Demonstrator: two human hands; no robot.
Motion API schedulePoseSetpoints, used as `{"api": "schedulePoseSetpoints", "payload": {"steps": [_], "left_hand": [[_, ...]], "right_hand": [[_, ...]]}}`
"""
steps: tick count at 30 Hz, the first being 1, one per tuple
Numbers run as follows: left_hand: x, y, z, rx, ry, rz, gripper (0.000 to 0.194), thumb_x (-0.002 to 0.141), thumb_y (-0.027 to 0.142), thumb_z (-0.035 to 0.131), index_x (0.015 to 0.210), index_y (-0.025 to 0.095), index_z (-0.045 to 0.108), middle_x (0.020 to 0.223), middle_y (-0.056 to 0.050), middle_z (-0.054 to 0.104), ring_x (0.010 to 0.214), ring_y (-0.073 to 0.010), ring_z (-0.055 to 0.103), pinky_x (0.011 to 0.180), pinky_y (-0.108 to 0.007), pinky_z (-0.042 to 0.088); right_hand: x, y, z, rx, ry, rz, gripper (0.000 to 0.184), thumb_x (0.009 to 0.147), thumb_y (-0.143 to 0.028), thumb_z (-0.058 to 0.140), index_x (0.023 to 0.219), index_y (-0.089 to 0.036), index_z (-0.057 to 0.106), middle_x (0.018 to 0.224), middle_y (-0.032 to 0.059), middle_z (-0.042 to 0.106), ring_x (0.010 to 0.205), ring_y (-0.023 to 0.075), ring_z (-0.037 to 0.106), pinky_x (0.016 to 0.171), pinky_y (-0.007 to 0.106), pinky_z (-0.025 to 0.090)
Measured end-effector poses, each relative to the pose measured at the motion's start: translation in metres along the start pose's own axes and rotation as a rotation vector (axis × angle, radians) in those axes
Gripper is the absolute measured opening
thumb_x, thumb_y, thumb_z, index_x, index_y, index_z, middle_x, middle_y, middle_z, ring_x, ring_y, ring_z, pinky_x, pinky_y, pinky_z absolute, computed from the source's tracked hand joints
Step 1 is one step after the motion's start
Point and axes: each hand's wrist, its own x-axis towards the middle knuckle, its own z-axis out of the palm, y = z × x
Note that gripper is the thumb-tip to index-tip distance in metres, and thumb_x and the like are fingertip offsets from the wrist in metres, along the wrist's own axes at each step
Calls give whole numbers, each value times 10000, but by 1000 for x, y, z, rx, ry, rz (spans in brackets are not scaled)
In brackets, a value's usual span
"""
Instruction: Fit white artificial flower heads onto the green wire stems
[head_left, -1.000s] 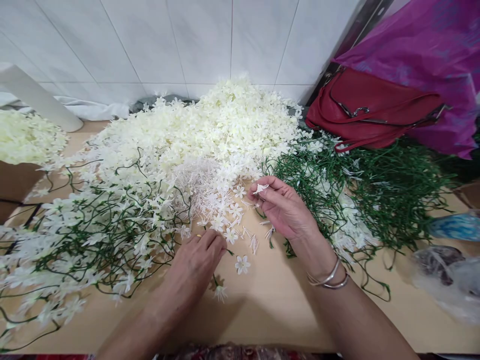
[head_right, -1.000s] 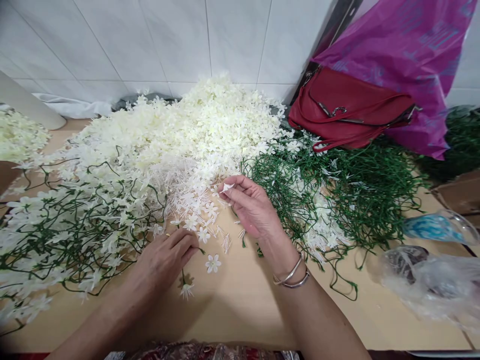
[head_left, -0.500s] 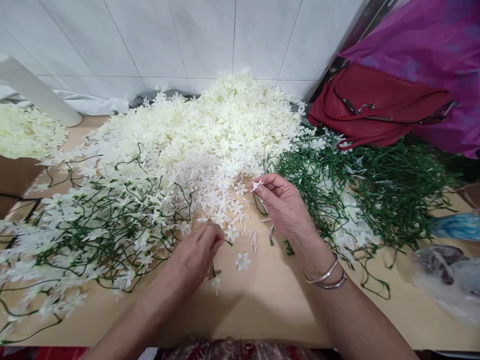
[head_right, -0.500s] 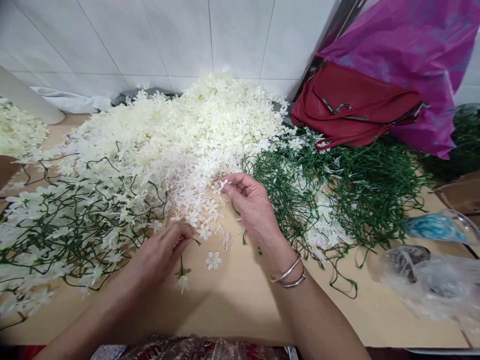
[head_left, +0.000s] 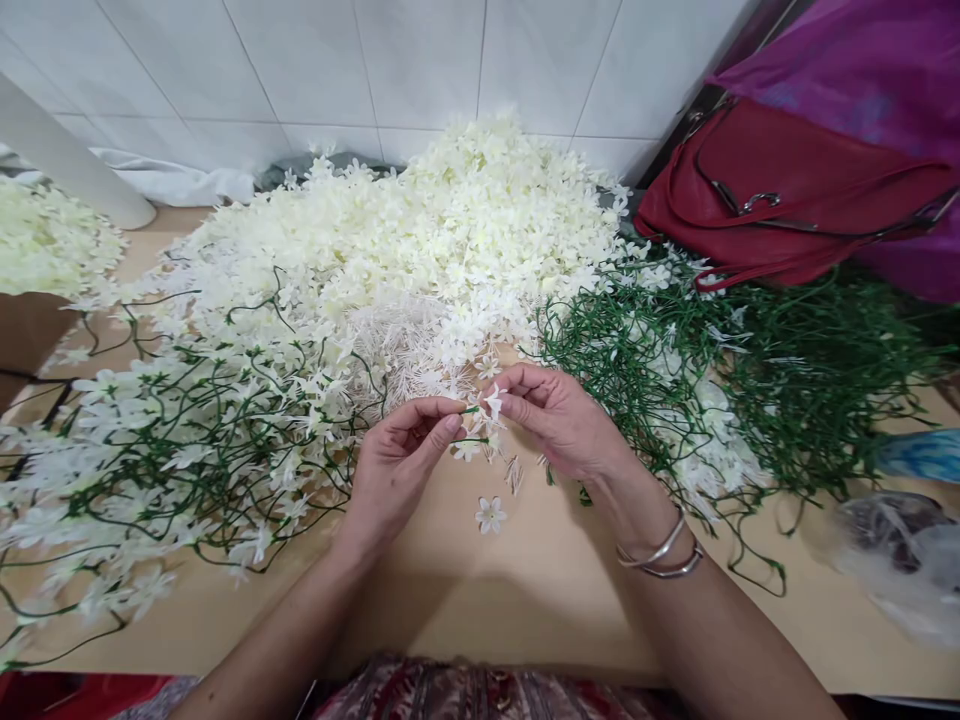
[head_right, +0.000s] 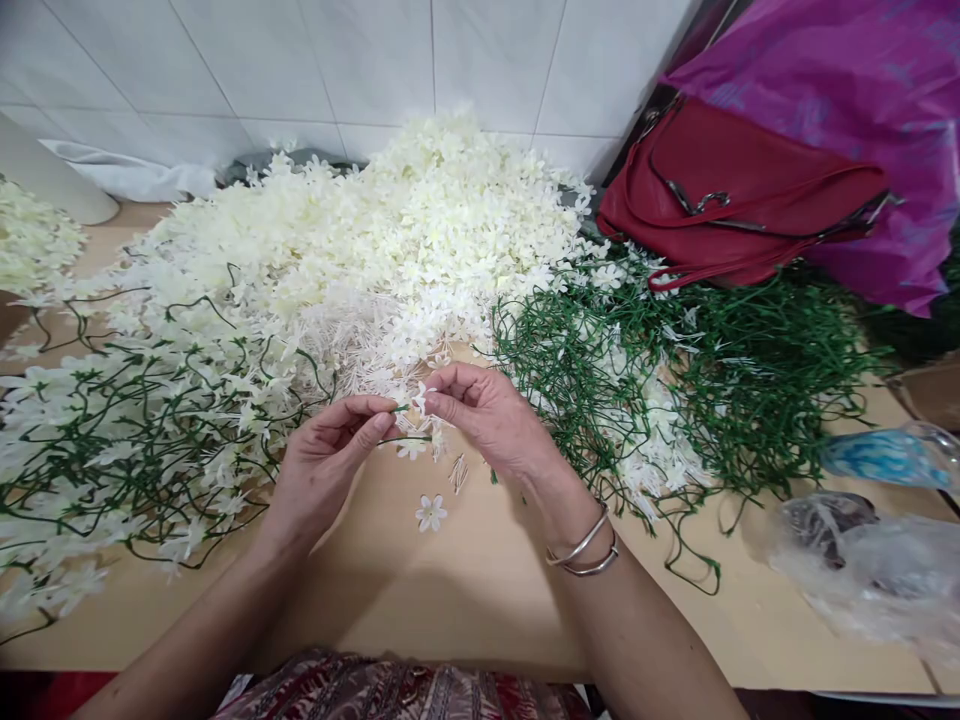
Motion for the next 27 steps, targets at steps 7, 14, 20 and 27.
{"api": "schedulePoseSetpoints", "payload": {"steps": [7, 14, 20, 27], "left_hand": [[0, -1, 1, -45, 4, -8, 209, 855, 351, 832, 982, 190, 793, 872, -27, 781, 787, -128, 719, 782, -233, 589], [0, 2, 4, -10, -18, 6, 251, 843, 407, 831, 927, 178, 774, 834, -32, 761, 770, -141, 687, 757, -249, 580], [-1, 3, 2, 32, 3, 9, 298, 861, 462, 802, 899, 174, 738, 767, -18, 703, 726, -138, 649, 715, -243, 556], [-2, 4, 4, 11, -31, 20, 222, 874, 393, 802, 912, 181, 751, 783, -18, 732, 739, -135, 676, 727, -232, 566]], "right_hand": [[-2, 5, 1, -1, -90, 20, 258, 769, -462, 876, 828, -246, 746, 779, -18, 671, 727, 134, 583, 724, 286, 503], [-3, 1, 6, 3, -118, 79, 312, 734, -501, 886, 796, -234, 737, 724, -25, 662, 675, 127, 567, 675, 273, 498], [-2, -3, 2, -30, -82, 67, 341, 707, -536, 898, 796, -245, 746, 754, -2, 700, 723, 159, 609, 718, 314, 530], [-4, -3, 4, -36, -133, 72, 304, 748, -502, 877, 787, -237, 734, 716, -22, 659, 669, 135, 568, 661, 293, 482]]}}
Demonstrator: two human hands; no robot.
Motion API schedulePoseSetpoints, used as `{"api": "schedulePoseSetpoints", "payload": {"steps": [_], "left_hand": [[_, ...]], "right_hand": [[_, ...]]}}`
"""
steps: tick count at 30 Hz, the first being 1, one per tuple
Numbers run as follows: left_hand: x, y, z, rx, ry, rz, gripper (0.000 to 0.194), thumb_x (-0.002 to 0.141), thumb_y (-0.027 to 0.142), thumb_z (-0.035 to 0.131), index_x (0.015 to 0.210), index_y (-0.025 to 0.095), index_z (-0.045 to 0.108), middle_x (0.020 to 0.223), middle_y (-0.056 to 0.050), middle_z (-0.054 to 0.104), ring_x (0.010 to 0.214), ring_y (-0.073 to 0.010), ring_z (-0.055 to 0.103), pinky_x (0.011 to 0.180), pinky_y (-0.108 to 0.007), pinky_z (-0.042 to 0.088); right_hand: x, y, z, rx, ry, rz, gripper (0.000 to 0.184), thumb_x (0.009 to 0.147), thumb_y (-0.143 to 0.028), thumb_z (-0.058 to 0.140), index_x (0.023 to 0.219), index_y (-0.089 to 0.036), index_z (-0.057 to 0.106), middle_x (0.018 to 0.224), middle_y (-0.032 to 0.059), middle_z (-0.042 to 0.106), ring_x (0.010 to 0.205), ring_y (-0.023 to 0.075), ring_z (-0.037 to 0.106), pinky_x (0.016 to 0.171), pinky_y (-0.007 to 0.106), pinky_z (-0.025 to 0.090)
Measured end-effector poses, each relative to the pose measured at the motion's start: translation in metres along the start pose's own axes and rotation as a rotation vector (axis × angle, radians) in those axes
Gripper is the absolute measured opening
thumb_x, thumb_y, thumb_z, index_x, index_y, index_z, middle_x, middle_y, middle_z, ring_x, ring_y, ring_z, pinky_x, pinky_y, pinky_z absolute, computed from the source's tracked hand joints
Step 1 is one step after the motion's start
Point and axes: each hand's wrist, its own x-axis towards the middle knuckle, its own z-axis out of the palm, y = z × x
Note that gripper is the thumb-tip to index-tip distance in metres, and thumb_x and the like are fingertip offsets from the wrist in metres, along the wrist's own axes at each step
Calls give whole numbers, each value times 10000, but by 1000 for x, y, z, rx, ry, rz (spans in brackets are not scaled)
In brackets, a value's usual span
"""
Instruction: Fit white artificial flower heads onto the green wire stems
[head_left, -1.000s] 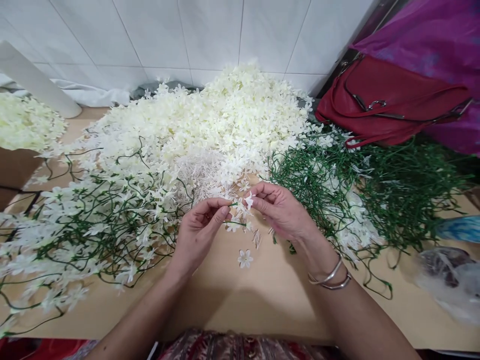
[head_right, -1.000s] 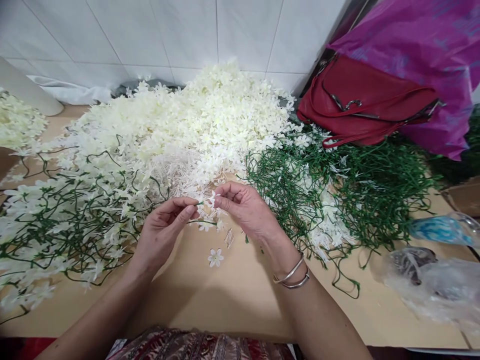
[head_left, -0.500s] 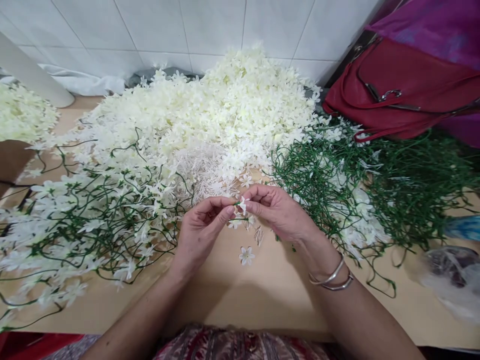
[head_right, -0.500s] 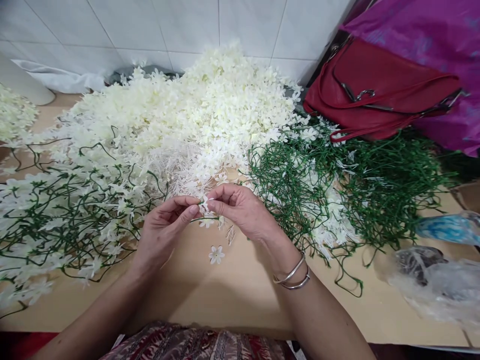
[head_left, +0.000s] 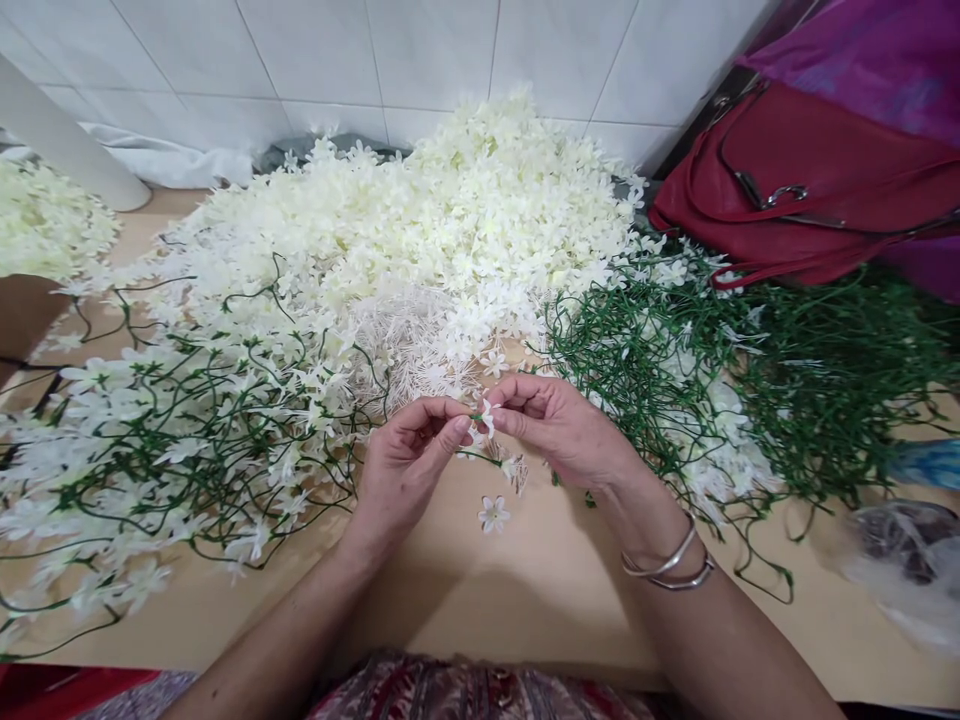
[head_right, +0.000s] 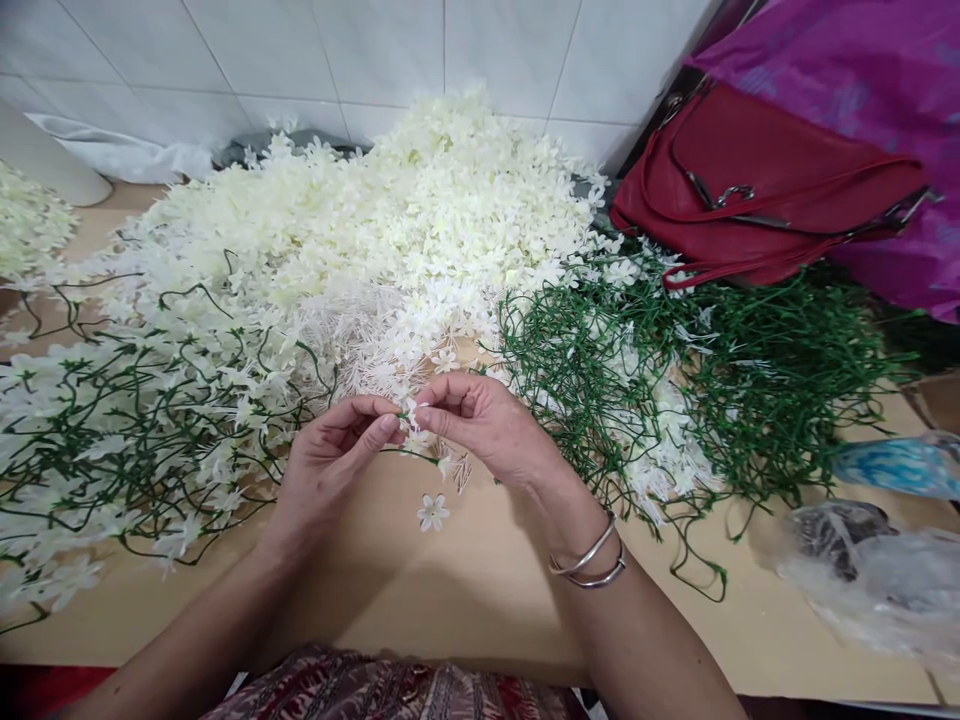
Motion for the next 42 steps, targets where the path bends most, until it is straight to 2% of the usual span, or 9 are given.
{"api": "schedulePoseSetpoints", "payload": {"steps": [9, 18, 24, 30, 36, 42], "left_hand": [[-4, -11, -2, 6, -30, 4, 189, 920, 353, 763, 925, 168, 721, 778, -12, 728, 699, -125, 714, 744, -234, 603], [-1, -22, -2, -94, 31, -28, 251, 924, 401, 761, 911, 162, 683, 767, 3, 722, 718, -114, 722, 758, -220, 602], [-1, -23, -4, -91, 8, -39, 254, 921, 395, 761, 919, 154, 680, 791, -13, 728, 728, -123, 721, 754, -228, 591], [0, -24, -6, -95, -31, -51, 265, 929, 413, 746, 934, 158, 674, 801, -19, 734, 732, -140, 743, 741, -242, 595], [4, -20, -3, -128, -19, -65, 319, 881, 452, 790, 904, 155, 674, 776, -4, 711, 716, -133, 733, 729, -236, 591], [4, -17, -2, -127, 13, -38, 301, 906, 449, 767, 930, 165, 673, 797, -6, 714, 745, -121, 712, 749, -225, 576]], "right_hand": [[2, 7, 0, -64, -4, 42, 282, 775, -471, 852, 812, -217, 737, 741, -17, 675, 694, 133, 570, 661, 286, 451], [6, 16, 15, -1, 51, 46, 348, 761, -485, 859, 798, -189, 679, 721, -16, 638, 645, 112, 527, 585, 245, 411], [6, 16, 16, 10, 51, 77, 347, 769, -478, 855, 809, -189, 666, 709, -26, 619, 618, 104, 513, 550, 235, 417], [9, 19, 14, 19, 17, 85, 367, 775, -501, 851, 812, -192, 656, 709, -14, 636, 637, 121, 561, 538, 236, 464], [11, 23, 12, 71, 37, 73, 346, 778, -479, 864, 866, -203, 674, 717, -35, 607, 616, 102, 519, 520, 219, 423], [9, 18, 10, 175, 13, 9, 316, 821, -425, 856, 1034, -222, 741, 880, -3, 658, 794, 110, 582, 726, 231, 484]]}}
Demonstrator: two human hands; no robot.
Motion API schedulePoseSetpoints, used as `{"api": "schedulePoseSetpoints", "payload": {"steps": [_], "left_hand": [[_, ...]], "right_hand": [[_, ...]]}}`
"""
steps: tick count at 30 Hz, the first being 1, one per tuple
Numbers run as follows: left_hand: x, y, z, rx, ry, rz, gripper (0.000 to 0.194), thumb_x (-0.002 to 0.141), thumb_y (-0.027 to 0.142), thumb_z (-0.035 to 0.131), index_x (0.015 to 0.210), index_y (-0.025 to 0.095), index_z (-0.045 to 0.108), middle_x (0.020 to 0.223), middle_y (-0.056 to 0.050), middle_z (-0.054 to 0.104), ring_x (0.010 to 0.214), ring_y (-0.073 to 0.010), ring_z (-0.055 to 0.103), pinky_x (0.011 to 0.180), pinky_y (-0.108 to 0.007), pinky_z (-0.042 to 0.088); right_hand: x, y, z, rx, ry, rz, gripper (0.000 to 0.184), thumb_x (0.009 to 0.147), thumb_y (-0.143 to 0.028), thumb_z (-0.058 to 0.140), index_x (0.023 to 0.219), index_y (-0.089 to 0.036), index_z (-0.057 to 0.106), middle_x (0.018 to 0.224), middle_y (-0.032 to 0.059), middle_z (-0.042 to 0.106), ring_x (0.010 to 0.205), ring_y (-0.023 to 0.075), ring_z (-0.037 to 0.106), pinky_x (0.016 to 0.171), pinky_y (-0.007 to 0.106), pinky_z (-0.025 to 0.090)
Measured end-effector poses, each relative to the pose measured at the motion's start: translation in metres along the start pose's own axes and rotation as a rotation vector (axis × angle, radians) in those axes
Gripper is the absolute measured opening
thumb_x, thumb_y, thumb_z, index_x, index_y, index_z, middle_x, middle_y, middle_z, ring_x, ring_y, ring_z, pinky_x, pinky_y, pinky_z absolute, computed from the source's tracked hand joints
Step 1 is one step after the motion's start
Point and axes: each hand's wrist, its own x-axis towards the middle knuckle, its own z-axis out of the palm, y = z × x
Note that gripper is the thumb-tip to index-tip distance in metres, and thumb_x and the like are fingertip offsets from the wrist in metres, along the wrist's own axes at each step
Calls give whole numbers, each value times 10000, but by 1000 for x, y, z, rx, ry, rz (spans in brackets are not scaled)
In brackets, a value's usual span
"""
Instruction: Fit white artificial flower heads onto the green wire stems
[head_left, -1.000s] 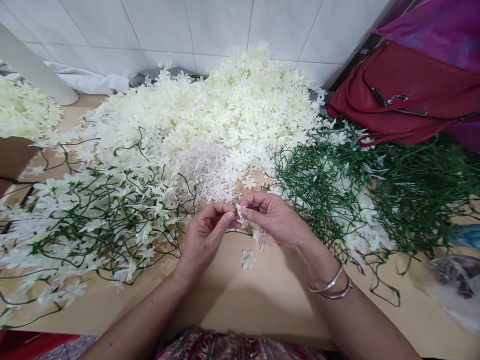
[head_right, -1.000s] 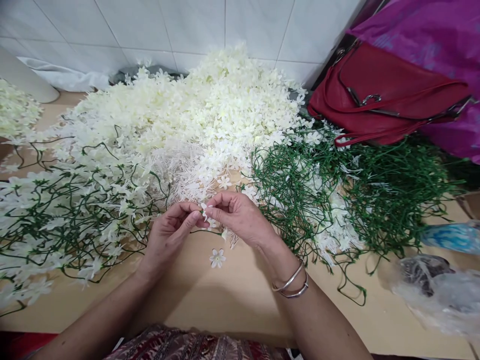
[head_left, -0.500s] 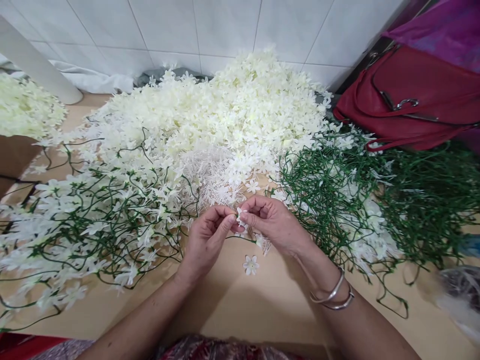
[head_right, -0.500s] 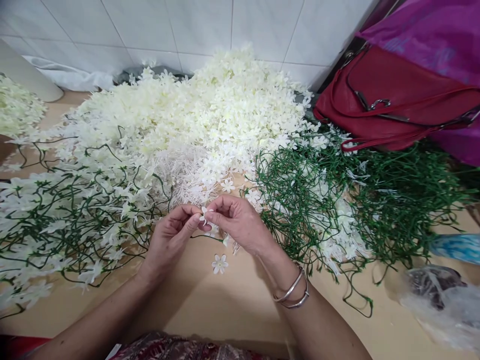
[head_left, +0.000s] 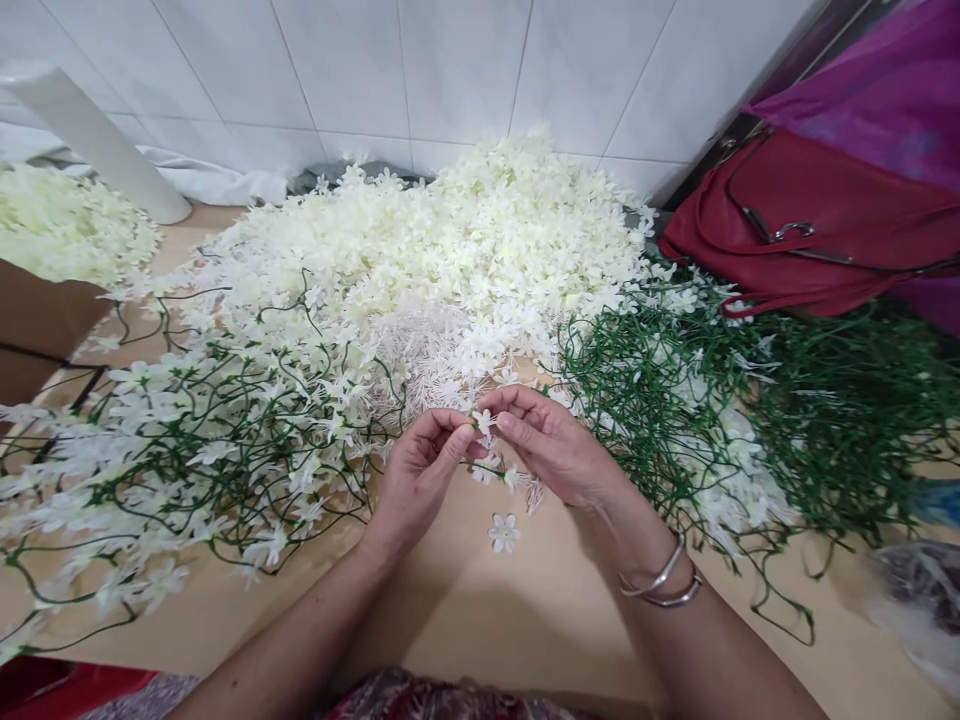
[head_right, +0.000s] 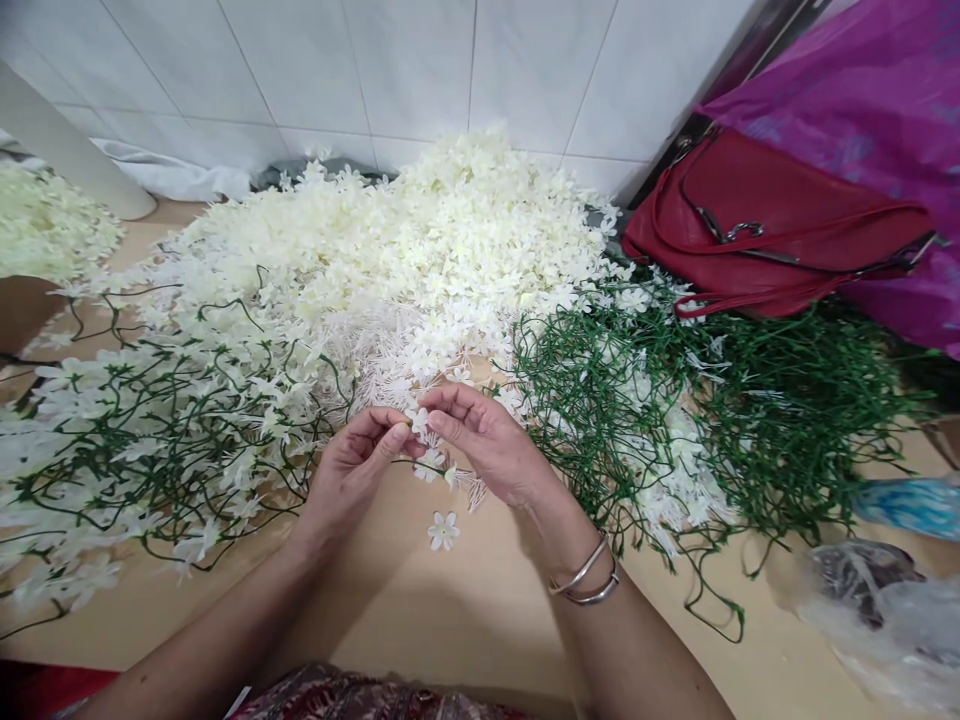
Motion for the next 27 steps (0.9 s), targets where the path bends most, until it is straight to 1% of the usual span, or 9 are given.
{"api": "schedulePoseSetpoints", "payload": {"steps": [4, 8, 10, 13, 19, 21, 23, 26, 27], "left_hand": [[-1, -1, 0, 11, -5, 11, 271, 910, 423, 769, 922, 167, 681, 799, 3, 695, 728, -117, 698, 732, -225, 567], [-2, -4, 1, 42, -7, 21, 218, 924, 373, 759, 912, 168, 685, 780, 4, 698, 722, -112, 684, 732, -218, 552], [-3, -6, 1, 58, -8, 30, 197, 942, 358, 739, 918, 171, 683, 773, 3, 705, 724, -115, 681, 742, -222, 551], [-4, -10, 0, 78, -17, 46, 181, 963, 344, 713, 928, 171, 672, 789, -4, 714, 736, -125, 694, 756, -237, 557], [-3, -13, 1, 74, -19, 41, 212, 968, 378, 704, 938, 174, 655, 818, -9, 711, 753, -138, 705, 754, -254, 563], [-4, -7, 3, 52, -21, 37, 235, 954, 396, 720, 922, 172, 657, 803, -10, 711, 749, -139, 707, 761, -260, 571], [-6, 5, 5, 45, -19, 69, 242, 936, 400, 742, 922, 172, 663, 797, -14, 721, 747, -148, 722, 762, -274, 589], [-13, 33, 2, 137, 49, 224, 174, 944, 354, 741, 981, 193, 684, 844, -13, 733, 764, -155, 740, 729, -290, 607], [-15, 45, -2, 192, 121, 322, 138, 956, 334, 728, 1000, 208, 692, 876, -6, 734, 768, -145, 734, 719, -294, 606]], "right_hand": [[1, 4, -3, -8, -21, -9, 284, 815, -412, 866, 997, -228, 750, 902, 4, 680, 841, 130, 606, 796, 263, 494], [2, 11, -5, -57, -12, -34, 251, 805, -415, 870, 876, -220, 728, 868, 3, 690, 835, 146, 622, 805, 287, 504], [3, 12, -6, -83, -5, -45, 256, 808, -425, 864, 848, -217, 719, 900, 13, 708, 845, 151, 632, 812, 297, 512], [3, 13, -5, -100, -3, -69, 277, 804, -433, 866, 811, -209, 702, 926, 19, 717, 838, 145, 636, 796, 290, 514], [4, 12, -1, -128, 6, -64, 299, 793, -445, 870, 804, -205, 693, 869, 11, 698, 765, 140, 616, 726, 285, 509], [3, 8, 1, -141, 10, -60, 293, 787, -451, 873, 838, -211, 713, 815, -1, 685, 737, 139, 607, 711, 283, 506], [1, 2, 2, -147, 37, -84, 302, 772, -457, 884, 889, -222, 735, 805, -4, 692, 741, 144, 617, 724, 289, 516], [-2, -8, -1, -144, 122, -176, 296, 810, -485, 850, 943, -239, 752, 896, 26, 744, 854, 174, 678, 856, 335, 544], [-3, -10, -4, -141, 155, -211, 283, 832, -493, 830, 939, -242, 754, 918, 35, 754, 895, 182, 691, 908, 353, 541]]}}
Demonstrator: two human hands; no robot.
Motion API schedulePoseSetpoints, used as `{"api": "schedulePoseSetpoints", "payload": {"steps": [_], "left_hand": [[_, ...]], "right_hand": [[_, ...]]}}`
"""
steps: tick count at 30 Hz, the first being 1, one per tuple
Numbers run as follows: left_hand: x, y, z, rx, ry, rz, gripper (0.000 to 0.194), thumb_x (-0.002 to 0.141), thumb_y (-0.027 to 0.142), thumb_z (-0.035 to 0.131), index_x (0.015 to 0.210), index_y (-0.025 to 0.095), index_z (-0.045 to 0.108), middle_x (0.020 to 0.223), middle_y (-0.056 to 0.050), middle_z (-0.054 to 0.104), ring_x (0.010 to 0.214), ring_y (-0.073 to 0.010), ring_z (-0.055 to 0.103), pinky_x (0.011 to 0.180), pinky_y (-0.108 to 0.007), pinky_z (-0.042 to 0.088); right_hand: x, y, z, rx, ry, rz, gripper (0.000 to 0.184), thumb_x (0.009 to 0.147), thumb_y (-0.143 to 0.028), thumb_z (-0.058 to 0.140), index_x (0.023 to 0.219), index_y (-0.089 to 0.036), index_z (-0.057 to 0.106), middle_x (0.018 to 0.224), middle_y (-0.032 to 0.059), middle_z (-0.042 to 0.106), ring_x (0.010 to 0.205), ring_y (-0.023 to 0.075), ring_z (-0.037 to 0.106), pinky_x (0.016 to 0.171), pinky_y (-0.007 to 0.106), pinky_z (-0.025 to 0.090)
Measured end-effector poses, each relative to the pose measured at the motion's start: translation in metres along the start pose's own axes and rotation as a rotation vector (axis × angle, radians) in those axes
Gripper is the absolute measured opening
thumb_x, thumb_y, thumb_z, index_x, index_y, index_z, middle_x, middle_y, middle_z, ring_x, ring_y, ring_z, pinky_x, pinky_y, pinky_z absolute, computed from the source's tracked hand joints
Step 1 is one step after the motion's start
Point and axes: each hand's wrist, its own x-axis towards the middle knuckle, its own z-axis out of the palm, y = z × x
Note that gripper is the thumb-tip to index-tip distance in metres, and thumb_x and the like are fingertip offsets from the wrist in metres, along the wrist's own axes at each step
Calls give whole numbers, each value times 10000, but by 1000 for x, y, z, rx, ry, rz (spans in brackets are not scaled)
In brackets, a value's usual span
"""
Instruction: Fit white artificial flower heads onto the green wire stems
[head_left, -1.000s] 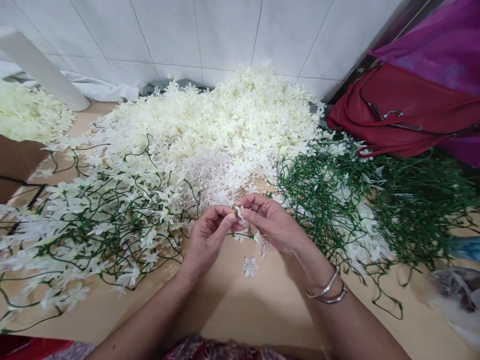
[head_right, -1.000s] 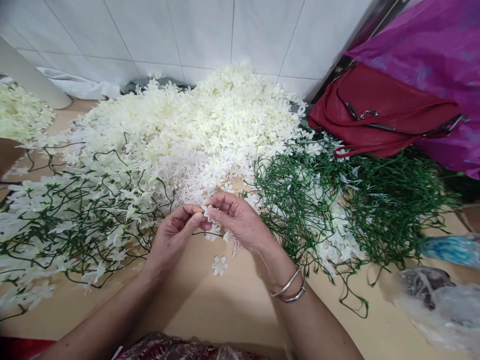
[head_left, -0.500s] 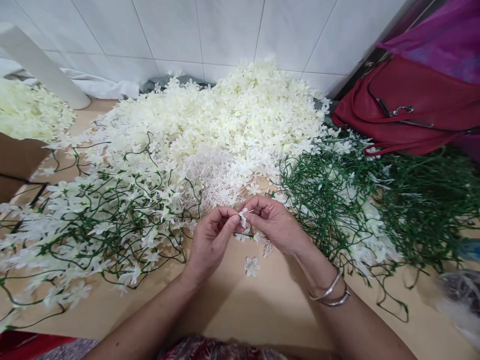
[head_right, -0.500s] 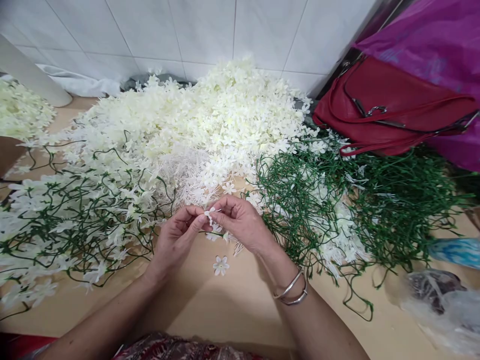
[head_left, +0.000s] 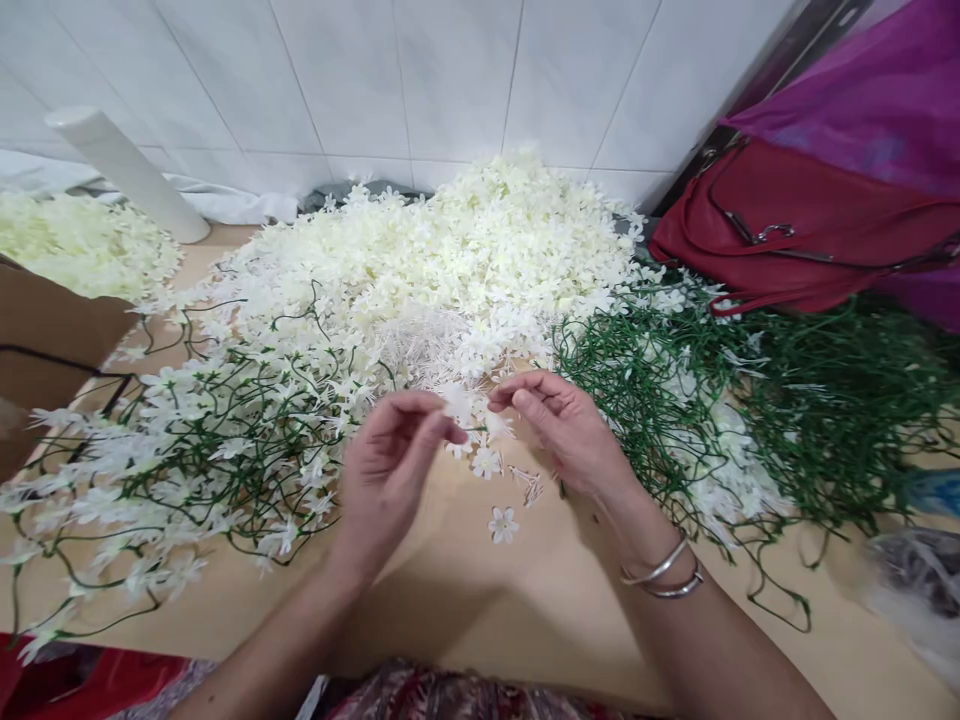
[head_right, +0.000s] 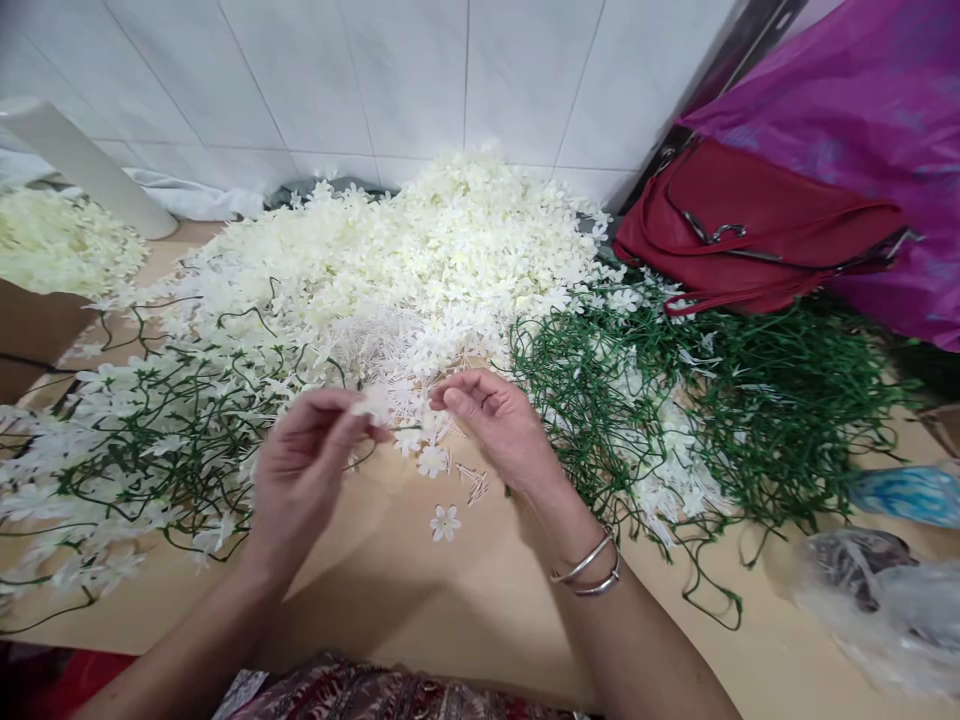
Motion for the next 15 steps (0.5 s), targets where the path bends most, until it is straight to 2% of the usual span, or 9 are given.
{"api": "schedulePoseSetpoints", "payload": {"steps": [2, 4, 6, 7, 10, 13, 15], "left_hand": [[6, 19, -14, 121, 229, 195, 90, 984, 292, 696, 1054, 237, 699, 962, 17, 730, 826, -136, 720, 765, -348, 601], [13, 33, -30, 318, 439, 349, 158, 1023, 259, 645, 1179, 270, 671, 1123, 49, 719, 1033, -166, 705, 906, -469, 560], [21, 38, -43, 500, 575, 452, 244, 1057, 231, 590, 1293, 289, 605, 1347, 64, 654, 1311, -223, 593, 1055, -603, 449], [24, 38, -48, 582, 615, 496, 261, 1057, 222, 590, 1309, 286, 595, 1400, 59, 626, 1366, -242, 548, 1079, -636, 422], [27, 28, -49, 705, 571, 589, 240, 1028, 197, 628, 1263, 246, 629, 1442, 5, 601, 1390, -265, 526, 1097, -631, 468], [24, 17, -34, 614, 413, 665, 104, 993, 188, 659, 1095, 205, 670, 1340, -51, 633, 1276, -243, 620, 1087, -541, 552], [21, 11, -19, 566, 235, 583, 95, 993, 177, 640, 1080, 213, 647, 1231, -59, 667, 1188, -222, 665, 1040, -476, 589]], "right_hand": [[1, -2, -7, -2, 65, -52, 252, 870, -488, 797, 917, -245, 752, 933, 39, 760, 934, 189, 699, 966, 372, 526], [3, -1, -14, -14, 119, -87, 220, 889, -464, 784, 901, -249, 743, 926, 32, 755, 925, 184, 694, 965, 372, 518], [4, 1, -18, -67, 155, -105, 200, 906, -443, 767, 895, -246, 734, 915, 32, 750, 899, 181, 683, 924, 367, 518], [4, 2, -19, -109, 163, -106, 192, 911, -431, 759, 892, -241, 731, 905, 33, 747, 881, 181, 675, 896, 365, 519], [4, 5, -18, -263, 141, -114, 135, 903, -358, 750, 888, -226, 721, 879, 31, 730, 838, 180, 647, 838, 367, 517], [3, 8, -16, -466, 99, -193, 39, 910, -267, 718, 899, -229, 716, 882, 24, 713, 847, 190, 642, 828, 379, 514], [3, 13, -14, -618, 62, -276, 45, 942, -239, 677, 948, -236, 721, 944, 39, 719, 900, 208, 654, 846, 396, 517]]}}
